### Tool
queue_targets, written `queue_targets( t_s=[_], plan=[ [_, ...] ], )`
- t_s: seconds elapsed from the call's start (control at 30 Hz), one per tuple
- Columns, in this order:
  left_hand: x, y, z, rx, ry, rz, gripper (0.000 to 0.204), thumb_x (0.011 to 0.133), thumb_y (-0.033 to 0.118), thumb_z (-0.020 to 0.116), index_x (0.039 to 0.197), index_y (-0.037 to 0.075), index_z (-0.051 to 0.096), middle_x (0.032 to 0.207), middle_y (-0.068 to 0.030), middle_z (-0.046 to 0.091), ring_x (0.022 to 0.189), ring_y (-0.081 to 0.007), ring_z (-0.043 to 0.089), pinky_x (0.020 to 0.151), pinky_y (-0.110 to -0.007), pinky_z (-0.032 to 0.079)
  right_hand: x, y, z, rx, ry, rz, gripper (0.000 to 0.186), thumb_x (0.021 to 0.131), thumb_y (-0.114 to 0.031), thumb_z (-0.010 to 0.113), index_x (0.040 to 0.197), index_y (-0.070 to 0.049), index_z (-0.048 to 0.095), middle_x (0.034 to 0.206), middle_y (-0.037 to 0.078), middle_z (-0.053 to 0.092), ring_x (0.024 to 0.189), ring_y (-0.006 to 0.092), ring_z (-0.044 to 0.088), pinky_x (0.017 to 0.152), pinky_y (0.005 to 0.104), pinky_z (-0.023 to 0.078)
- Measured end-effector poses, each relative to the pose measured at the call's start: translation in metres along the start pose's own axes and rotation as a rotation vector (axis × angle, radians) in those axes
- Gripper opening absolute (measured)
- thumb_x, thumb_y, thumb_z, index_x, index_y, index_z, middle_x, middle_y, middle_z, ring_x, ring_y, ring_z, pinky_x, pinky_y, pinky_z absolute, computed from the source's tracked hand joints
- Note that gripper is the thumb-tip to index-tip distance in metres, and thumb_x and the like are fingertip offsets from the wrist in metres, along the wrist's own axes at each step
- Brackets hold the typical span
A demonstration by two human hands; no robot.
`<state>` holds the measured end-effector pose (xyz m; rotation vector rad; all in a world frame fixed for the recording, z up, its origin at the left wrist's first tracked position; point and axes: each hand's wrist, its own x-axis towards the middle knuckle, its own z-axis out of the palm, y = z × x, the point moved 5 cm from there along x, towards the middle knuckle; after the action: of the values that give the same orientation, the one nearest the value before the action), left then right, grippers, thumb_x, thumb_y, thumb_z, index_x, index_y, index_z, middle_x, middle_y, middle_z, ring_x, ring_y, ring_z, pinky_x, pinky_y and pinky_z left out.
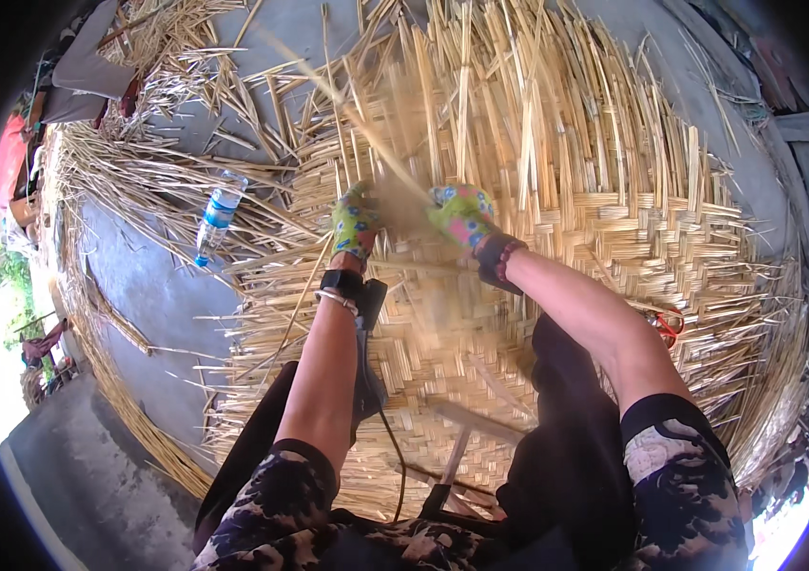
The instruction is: Weaving a mat from straw or bamboo strips using hands and scissors.
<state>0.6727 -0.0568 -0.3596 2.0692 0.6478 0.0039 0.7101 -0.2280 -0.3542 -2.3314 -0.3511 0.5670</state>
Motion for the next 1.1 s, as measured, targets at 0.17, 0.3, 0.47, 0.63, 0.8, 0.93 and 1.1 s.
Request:
queue_targets(
  t_s=[0.17,0.3,0.47,0.63,0.8,0.93,1.1],
  plan=[
    [0.01,-0.017,0.007,0.206,-0.141,0.049,0.021,0.064,0.018,0.063,0.08,0.003,0.062,0.069,-0.0117,0.062,0.064,-0.0241,0.06,0.059,-0.032,0.047,-0.003,0.003,0.005,0.45,-0.035,0.178,0.01,0.075,-0.017,0.056,0.077,-0.008,0.059,0.057,0.004,0.053,0.049,0.0145,0.051,0.047,0.0285,0.042],
    [-0.007,0.006,0.019,0.112,-0.134,0.21,0.031,0.068,0.023,0.064,0.087,-0.001,0.059,0.083,-0.0133,0.061,0.07,-0.0264,0.059,0.061,-0.032,0.048,0.001,0.041,0.012,0.408,0.097,0.056,0.013,0.078,-0.019,0.056,0.079,-0.006,0.058,0.056,0.001,0.05,0.049,0.0106,0.049,0.045,0.0258,0.04],
    [-0.016,0.014,0.035,-0.393,-0.332,0.037,0.045,0.072,0.022,0.063,0.105,-0.005,0.049,0.097,-0.0155,0.059,0.081,-0.0278,0.059,0.071,-0.032,0.047,0.005,0.069,0.015,0.284,0.119,0.119,0.021,0.078,-0.021,0.056,0.088,-0.002,0.057,0.065,0.002,0.055,0.055,0.0114,0.051,0.047,0.0253,0.041],
    [0.029,-0.03,0.028,0.255,-0.292,0.101,0.032,0.074,0.024,0.063,0.093,-0.001,0.058,0.084,-0.0151,0.062,0.076,-0.0255,0.06,0.07,-0.031,0.048,-0.004,0.027,0.019,0.573,0.076,0.127,0.033,0.076,-0.021,0.055,0.097,0.004,0.054,0.077,0.01,0.059,0.064,0.0145,0.055,0.05,0.0259,0.044],
    [0.008,-0.016,0.035,0.021,-0.391,0.144,0.017,0.075,0.016,0.06,0.085,0.002,0.064,0.08,-0.0079,0.065,0.066,-0.0127,0.061,0.06,-0.026,0.049,0.003,0.017,0.003,0.24,0.074,0.157,0.047,0.074,-0.019,0.059,0.114,0.004,0.047,0.096,0.019,0.059,0.083,0.0244,0.059,0.073,0.0313,0.046],
    [-0.005,0.006,0.029,-0.652,-0.419,-0.207,0.02,0.07,0.004,0.063,0.09,0.0,0.061,0.083,-0.01,0.064,0.062,-0.0115,0.06,0.056,-0.02,0.048,0.017,0.022,0.02,0.021,-0.065,-0.046,0.042,0.075,-0.018,0.053,0.113,-0.001,0.05,0.099,0.02,0.058,0.089,0.0257,0.058,0.078,0.0304,0.045],
    [0.009,-0.003,0.038,-0.22,-0.364,-0.083,0.023,0.067,0.013,0.066,0.085,-0.001,0.061,0.079,-0.0176,0.062,0.069,-0.026,0.061,0.06,-0.03,0.048,0.026,0.064,0.04,-0.129,0.145,-0.303,0.025,0.074,-0.017,0.047,0.094,-0.004,0.056,0.078,0.019,0.058,0.069,0.0329,0.056,0.058,0.0377,0.045]
  ],
)
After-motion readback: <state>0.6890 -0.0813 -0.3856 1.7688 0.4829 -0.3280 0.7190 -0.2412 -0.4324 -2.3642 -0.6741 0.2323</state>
